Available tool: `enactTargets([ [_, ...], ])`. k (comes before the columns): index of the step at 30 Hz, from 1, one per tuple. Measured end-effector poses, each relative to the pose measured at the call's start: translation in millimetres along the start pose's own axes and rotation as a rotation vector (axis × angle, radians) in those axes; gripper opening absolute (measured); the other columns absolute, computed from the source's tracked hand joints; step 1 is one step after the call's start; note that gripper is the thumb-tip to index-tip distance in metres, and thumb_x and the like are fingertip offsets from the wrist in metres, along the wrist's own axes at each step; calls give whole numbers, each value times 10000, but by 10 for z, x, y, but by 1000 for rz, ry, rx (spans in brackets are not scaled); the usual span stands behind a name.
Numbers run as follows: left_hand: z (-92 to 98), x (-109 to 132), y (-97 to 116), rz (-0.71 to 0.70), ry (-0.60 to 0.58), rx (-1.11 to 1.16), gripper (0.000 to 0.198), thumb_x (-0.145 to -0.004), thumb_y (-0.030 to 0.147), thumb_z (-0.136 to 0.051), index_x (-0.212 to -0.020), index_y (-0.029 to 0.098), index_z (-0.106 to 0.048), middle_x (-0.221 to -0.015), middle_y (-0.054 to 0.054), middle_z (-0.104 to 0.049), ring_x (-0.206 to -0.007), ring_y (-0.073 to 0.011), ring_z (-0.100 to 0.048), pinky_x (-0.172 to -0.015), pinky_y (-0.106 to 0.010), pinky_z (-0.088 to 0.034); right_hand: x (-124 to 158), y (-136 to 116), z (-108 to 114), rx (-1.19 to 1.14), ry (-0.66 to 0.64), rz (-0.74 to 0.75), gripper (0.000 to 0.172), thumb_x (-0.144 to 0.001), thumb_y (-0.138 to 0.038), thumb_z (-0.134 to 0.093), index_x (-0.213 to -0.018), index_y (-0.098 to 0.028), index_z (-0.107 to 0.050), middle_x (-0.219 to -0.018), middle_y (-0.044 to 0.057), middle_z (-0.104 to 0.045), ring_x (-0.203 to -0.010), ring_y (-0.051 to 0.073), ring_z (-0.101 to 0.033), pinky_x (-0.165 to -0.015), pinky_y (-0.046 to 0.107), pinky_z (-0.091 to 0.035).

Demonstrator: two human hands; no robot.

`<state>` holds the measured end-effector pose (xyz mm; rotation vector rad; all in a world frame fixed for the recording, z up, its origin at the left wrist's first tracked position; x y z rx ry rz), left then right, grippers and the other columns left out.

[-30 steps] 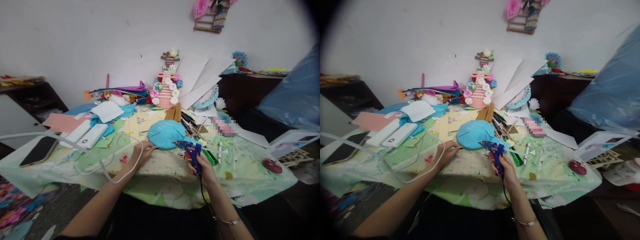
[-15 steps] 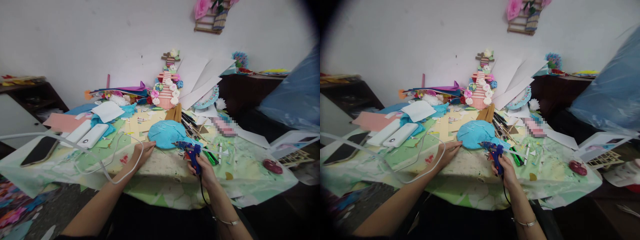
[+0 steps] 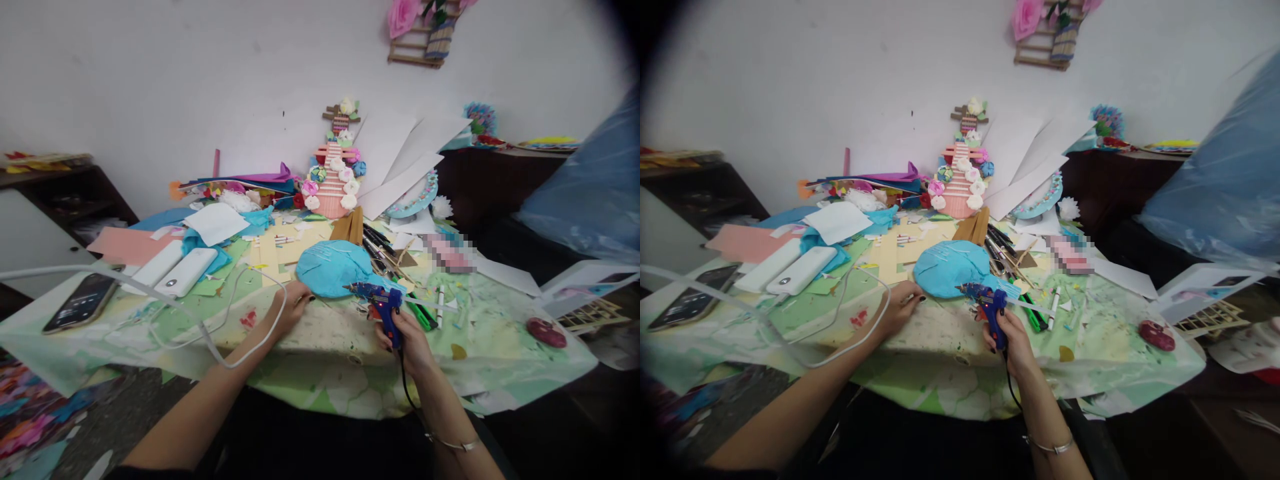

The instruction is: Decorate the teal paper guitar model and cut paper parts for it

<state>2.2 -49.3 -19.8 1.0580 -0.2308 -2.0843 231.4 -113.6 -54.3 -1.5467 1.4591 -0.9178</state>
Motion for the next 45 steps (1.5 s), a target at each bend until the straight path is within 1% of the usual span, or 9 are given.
enactTargets([
  [5, -48, 12, 15, -64, -33, -45, 213, -889, 165, -417, -787, 162, -604, -748, -62, -640, -714, -175, -581, -679, -306, -471, 7, -16, -19, -14, 10, 16, 270, -801, -435, -595, -875, -176, -614, -877, 58, -648, -398, 48, -366, -388, 229, -274],
  [8, -60, 10, 58, -101, -27, -113, 199, -886, 260, -481, -731, 174, -573, -702, -57, -618, -712, -189, -571, -697, -331, -470, 18, -27, -37, -16, 10, 16, 265, -805, -430, -591, -876, -176, -620, -890, 56, -644, -398, 44, -368, -388, 227, -265],
  [11, -110, -7, 96, -127, -47, -162, 191, -821, 362, -586, -851, 174, -565, -881, -93, -641, -888, -233, -587, -816, -386, -472, 26, -38, -48, -22, 7, 14, 259, -801, -423, -598, -876, -176, -623, -880, 50, -636, -399, 43, -373, -389, 225, -269],
  [15, -165, -91, 31, -73, -43, -204, 638, -763, 481, -615, -1256, 134, -405, -1339, -195, -459, -1278, -308, -401, -1038, -481, -340, 17, -38, -45, -20, 11, 11, 275, -794, -431, -600, -883, -172, -625, -858, 53, -636, -399, 43, -378, -393, 225, -290],
  [19, -279, -251, -103, -21, -194, -307, 899, -757, 547, -581, -1438, 127, -171, -1483, -190, -298, -1399, -338, -183, -1102, -559, -160, 14, -48, -40, 4, 31, 15, 284, -783, -438, -607, -880, -172, -619, -838, 49, -641, -397, 46, -379, -390, 225, -293],
  [25, -388, -397, -252, 74, -390, -290, 901, -719, 612, -588, -1447, 209, -243, -1510, -129, -276, -1373, -331, -255, -1093, -501, -203, 36, -47, -50, 3, 26, -2, 290, -791, -446, -595, -888, -173, -607, -783, 41, -639, -403, 58, -354, -394, 230, -276],
  [29, -394, -406, -258, 128, -385, -248, 932, -688, 633, -608, -1448, 234, -246, -1506, -115, -289, -1357, -328, -280, -1092, -492, -203, 35, -45, -37, 18, 26, 9, 301, -795, -447, -589, -915, -171, -615, -894, 68, -651, -415, 57, -365, -398, 236, -280],
  [40, -410, -434, -280, 256, -400, -175, 904, -655, 520, -692, -1423, 279, -280, -1504, -77, -304, -1361, -315, -275, -1093, -516, -193, 48, -49, -27, -10, 43, 32, 278, -790, -427, -603, -915, -179, -609, -855, 51, -636, -414, 51, -357, -392, 229, -274],
  [45, -401, -433, -286, 233, -394, -155, 924, -636, 531, -703, -1421, 269, -291, -1504, -75, -304, -1360, -310, -276, -1092, -494, -210, 47, -49, -14, 17, 57, 34, 284, -789, -457, -598, -895, -194, -591, -780, 34, -625, -415, 62, -342, -393, 233, -287],
])
Point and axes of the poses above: each hand's wrist, its own x-axis away from the middle knuckle, its own z-axis out of the back of the hand, y = z × x, the point moved 7 cm from there along -x, towards the middle knuckle
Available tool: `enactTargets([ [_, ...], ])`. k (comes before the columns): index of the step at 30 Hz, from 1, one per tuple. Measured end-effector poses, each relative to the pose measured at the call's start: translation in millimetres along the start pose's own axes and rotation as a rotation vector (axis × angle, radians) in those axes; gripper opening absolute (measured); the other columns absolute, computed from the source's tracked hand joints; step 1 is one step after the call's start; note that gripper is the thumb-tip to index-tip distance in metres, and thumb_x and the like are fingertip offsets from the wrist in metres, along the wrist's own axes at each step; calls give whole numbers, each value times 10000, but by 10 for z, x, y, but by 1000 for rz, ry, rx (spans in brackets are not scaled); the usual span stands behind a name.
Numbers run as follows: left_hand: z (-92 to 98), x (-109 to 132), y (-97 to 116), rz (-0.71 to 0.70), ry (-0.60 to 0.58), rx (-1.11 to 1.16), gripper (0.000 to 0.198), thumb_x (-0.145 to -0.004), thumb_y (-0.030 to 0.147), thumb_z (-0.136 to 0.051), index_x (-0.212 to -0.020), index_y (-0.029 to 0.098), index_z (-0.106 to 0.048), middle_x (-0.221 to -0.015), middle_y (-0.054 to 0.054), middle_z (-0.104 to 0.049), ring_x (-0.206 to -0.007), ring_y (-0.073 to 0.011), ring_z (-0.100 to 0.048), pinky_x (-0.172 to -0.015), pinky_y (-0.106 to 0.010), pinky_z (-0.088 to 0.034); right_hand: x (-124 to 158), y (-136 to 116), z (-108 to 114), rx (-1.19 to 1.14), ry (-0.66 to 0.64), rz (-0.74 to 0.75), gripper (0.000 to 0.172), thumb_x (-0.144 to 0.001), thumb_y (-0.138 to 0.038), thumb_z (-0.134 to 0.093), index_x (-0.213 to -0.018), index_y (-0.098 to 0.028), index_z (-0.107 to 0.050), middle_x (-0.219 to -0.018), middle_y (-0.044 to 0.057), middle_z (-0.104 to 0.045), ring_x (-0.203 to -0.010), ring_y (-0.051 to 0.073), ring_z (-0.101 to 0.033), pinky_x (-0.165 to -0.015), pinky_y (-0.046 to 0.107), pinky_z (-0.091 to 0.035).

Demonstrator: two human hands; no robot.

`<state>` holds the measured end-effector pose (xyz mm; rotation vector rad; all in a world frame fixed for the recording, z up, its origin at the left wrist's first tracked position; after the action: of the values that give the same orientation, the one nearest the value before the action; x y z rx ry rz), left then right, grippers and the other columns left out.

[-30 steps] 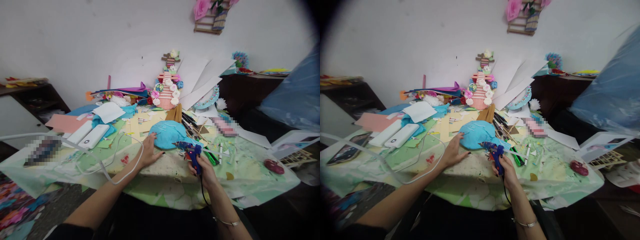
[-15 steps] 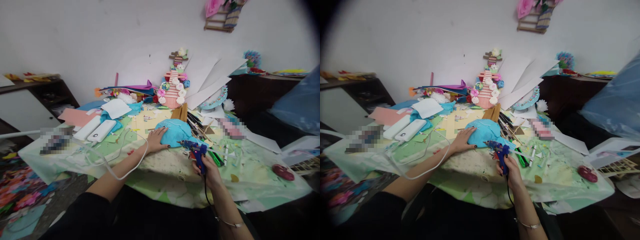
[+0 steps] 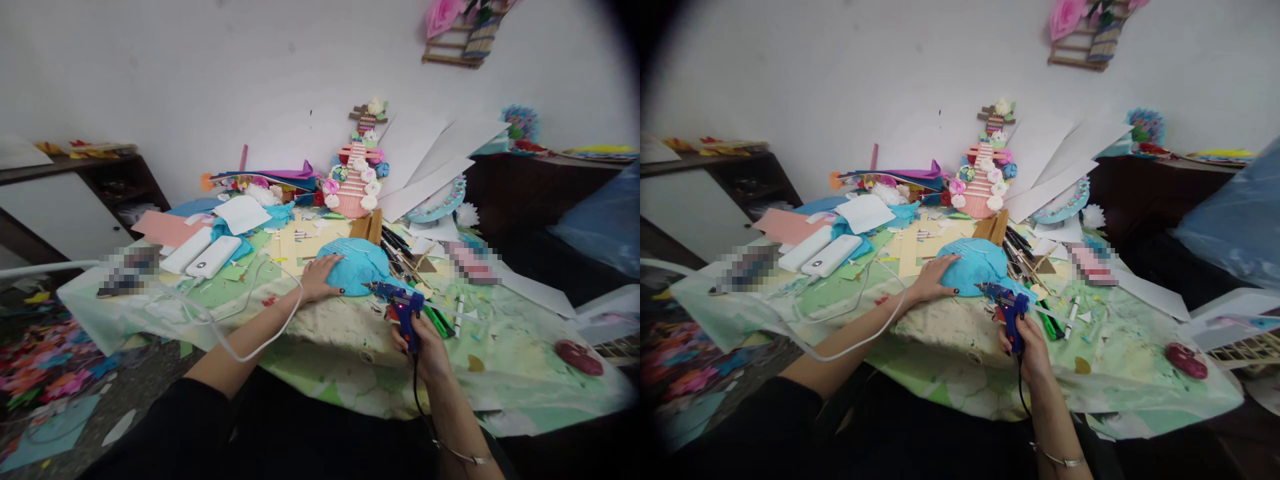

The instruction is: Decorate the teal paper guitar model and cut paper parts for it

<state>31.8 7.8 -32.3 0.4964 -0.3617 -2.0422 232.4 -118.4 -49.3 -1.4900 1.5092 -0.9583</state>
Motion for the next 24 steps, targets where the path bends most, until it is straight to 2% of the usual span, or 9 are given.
enactTargets([
  [12, -9, 2, -4, -19, -22, -34, 846, -690, 464, -672, -1423, 294, -284, -1519, -64, -272, -1364, -325, -265, -1085, -496, -210, 13, -28, -21, 1, 0, 5, 295, -777, -458, -602, -907, -193, -599, -827, 39, -628, -415, 58, -346, -400, 240, -276],
  [18, -9, 20, 20, -35, -34, -83, 818, -724, 484, -641, -1432, 293, -279, -1523, -78, -256, -1362, -345, -258, -1080, -510, -201, 30, -31, -36, -11, -10, -10, 269, -799, -451, -577, -898, -203, -610, -810, 36, -617, -426, 74, -328, -420, 264, -254],
  [21, -14, 24, 14, -38, -27, -81, 815, -730, 483, -633, -1436, 308, -265, -1524, -76, -253, -1360, -344, -260, -1076, -516, -209, 87, -79, -9, -29, 41, 62, 251, -814, -459, -551, -875, -222, -606, -817, 34, -593, -452, 83, -334, -436, 272, -264],
  [24, -19, 39, 17, -51, -5, -95, 800, -729, 460, -635, -1430, 312, -281, -1522, -73, -255, -1363, -343, -254, -1079, -521, -207, 188, -198, 129, 56, 164, 179, 238, -804, -466, -551, -866, -240, -590, -772, 25, -559, -475, 100, -350, -447, 280, -285],
])
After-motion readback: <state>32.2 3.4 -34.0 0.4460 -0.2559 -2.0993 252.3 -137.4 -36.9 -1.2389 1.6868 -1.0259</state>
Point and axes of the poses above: each hand's wrist, its own x-axis away from the middle knuckle, its own z-axis out of the back of the hand, y = z × x, the point moved 7 cm from there along -x, towards the middle knuckle
